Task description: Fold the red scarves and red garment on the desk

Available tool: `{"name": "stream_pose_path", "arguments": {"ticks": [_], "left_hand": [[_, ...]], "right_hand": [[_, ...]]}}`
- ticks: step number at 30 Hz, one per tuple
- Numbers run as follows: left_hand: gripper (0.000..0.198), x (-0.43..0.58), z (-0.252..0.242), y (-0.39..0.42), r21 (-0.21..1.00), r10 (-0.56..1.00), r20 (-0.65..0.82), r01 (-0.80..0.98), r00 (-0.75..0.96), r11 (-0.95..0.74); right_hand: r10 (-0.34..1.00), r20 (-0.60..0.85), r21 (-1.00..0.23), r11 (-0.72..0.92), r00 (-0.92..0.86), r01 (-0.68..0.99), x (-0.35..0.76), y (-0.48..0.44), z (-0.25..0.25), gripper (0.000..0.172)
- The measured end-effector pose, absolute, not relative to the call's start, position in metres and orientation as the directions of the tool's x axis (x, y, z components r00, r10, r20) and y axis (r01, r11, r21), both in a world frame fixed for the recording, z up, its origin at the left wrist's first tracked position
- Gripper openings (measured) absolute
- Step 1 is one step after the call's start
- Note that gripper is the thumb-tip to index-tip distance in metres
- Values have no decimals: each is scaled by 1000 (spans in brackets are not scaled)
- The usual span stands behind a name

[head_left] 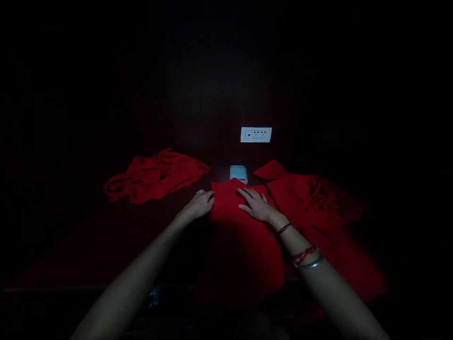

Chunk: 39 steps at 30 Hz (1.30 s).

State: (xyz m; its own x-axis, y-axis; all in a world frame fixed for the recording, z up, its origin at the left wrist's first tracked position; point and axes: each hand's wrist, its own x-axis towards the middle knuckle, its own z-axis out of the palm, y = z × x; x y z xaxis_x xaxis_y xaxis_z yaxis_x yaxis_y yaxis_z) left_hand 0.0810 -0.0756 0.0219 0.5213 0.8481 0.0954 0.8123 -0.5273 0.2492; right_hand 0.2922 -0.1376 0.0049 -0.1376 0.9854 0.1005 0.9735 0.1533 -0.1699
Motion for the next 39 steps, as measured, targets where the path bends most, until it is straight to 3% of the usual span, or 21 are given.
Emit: {"name": "stream_pose_path", "arguments": {"ticks": [4,6,10,16,19,21,24,27,31,33,36,39], "left_hand": [[52,91,-3,-51,298,909,83,860,409,-414],[51,90,-10,-43,271,910,47,871,413,-409],[50,85,-9,-39,276,912,176,871,371,-407],[35,96,-2,-47,420,852,281,741,442,-523],[26,100,-4,-43,551,899,262,710,352,-439],[29,100,-7,-37,643,924,247,664,292,-381],[39,98,-12,-27,687,921,265,614,286,-388],[49,94,-11,-24,635,905,306,645,295,-425],[53,91,-4,-38,406,869,400,794,290,-452],[50,95,-3,-50,296,842,374,811,389,-505],[52,102,-3,-63,201,798,78,774,598,-600],[59,103,-1,-64,175,801,-164,816,575,-550]], "right_hand": [[992,-84,-161,79,-94,984,288,-137,1,68],[994,-89,-157,45,-60,986,287,-138,0,72],[997,-80,-146,6,-18,989,286,-139,2,76],[997,-2,-119,74,-75,990,280,-140,3,73],[993,-75,-125,84,-94,989,279,-140,2,71],[990,-111,-120,74,-87,990,280,-140,2,70],[996,-62,-105,64,-71,992,280,-141,5,69],[996,-35,-103,79,-82,992,279,-141,6,69],[985,-140,-114,82,-98,990,277,-139,3,68],[986,-143,-123,69,-87,990,276,-137,1,68],[988,-136,-134,60,-78,989,275,-134,-1,69],[988,-132,-132,68,-86,989,276,-134,0,70]]}}
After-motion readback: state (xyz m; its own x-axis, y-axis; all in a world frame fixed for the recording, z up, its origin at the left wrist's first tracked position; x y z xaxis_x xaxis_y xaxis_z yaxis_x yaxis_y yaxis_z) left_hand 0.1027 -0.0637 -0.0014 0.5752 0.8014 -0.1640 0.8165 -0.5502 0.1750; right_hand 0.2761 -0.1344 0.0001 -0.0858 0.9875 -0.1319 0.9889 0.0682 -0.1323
